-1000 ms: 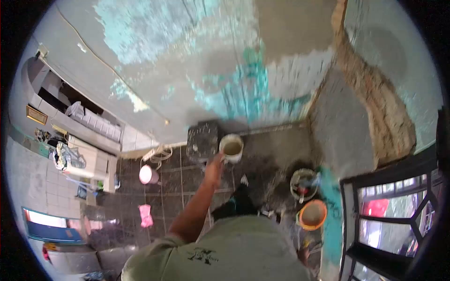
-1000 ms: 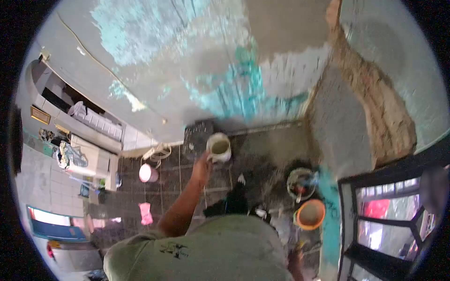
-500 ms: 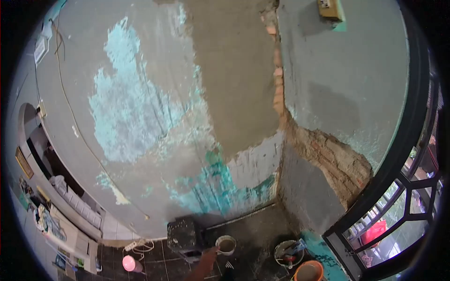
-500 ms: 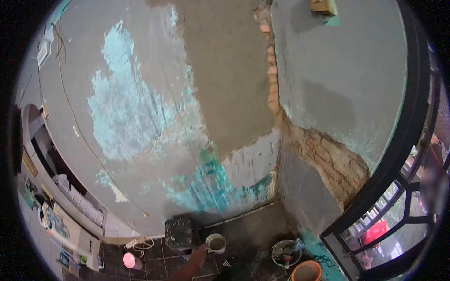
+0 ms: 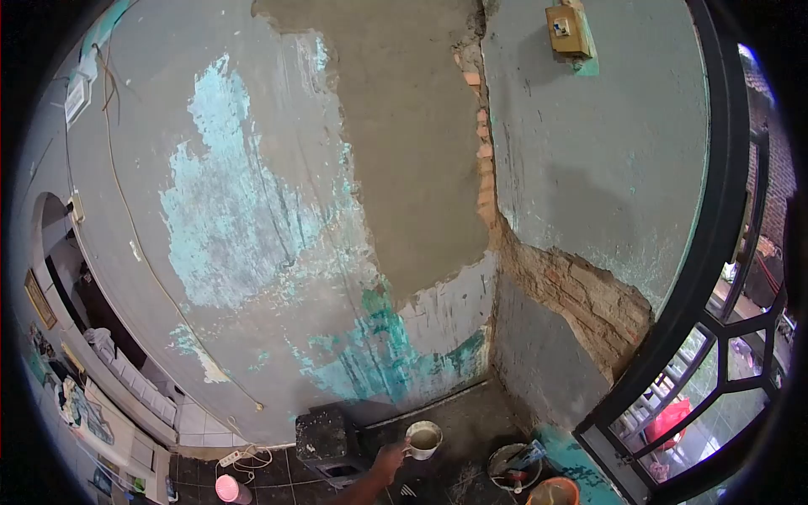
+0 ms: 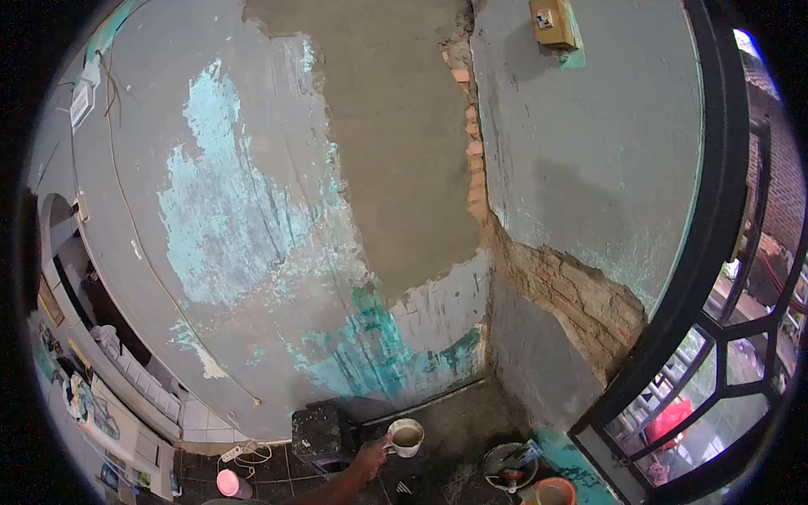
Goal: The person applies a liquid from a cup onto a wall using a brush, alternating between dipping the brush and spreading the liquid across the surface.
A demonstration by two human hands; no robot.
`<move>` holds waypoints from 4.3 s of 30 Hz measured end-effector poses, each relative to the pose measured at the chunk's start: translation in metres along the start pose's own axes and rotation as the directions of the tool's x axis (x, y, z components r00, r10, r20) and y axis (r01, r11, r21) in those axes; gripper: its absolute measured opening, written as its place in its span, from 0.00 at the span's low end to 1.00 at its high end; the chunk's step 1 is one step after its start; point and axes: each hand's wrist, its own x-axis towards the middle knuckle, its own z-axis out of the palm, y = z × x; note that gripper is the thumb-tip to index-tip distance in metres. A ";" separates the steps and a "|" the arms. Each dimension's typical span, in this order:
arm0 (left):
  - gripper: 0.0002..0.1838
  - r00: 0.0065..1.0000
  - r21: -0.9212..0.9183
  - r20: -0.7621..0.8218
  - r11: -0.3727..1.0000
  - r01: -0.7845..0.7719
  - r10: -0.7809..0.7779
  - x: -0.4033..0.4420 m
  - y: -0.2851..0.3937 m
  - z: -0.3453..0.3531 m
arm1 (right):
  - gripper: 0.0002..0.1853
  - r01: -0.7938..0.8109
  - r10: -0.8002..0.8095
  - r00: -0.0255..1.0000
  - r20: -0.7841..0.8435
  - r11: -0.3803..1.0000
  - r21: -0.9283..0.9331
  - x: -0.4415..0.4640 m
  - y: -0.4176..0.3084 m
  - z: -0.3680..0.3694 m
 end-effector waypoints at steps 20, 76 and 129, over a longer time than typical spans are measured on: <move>0.16 0.953 -0.055 0.189 0.971 -0.232 0.238 0.053 0.061 -0.006 | 0.11 0.986 -0.668 0.037 0.744 -0.096 -0.136 0.128 -0.520 0.029; 0.13 0.828 -0.332 -0.433 0.791 -0.514 0.356 0.173 0.157 -0.080 | 0.25 0.954 -0.845 0.067 -0.531 0.210 -0.214 0.504 -0.747 0.023; 0.03 0.690 0.411 -0.289 0.737 -0.537 0.664 0.231 0.106 -0.138 | 0.14 0.824 -0.728 0.518 -0.448 0.565 0.036 0.551 -0.653 0.151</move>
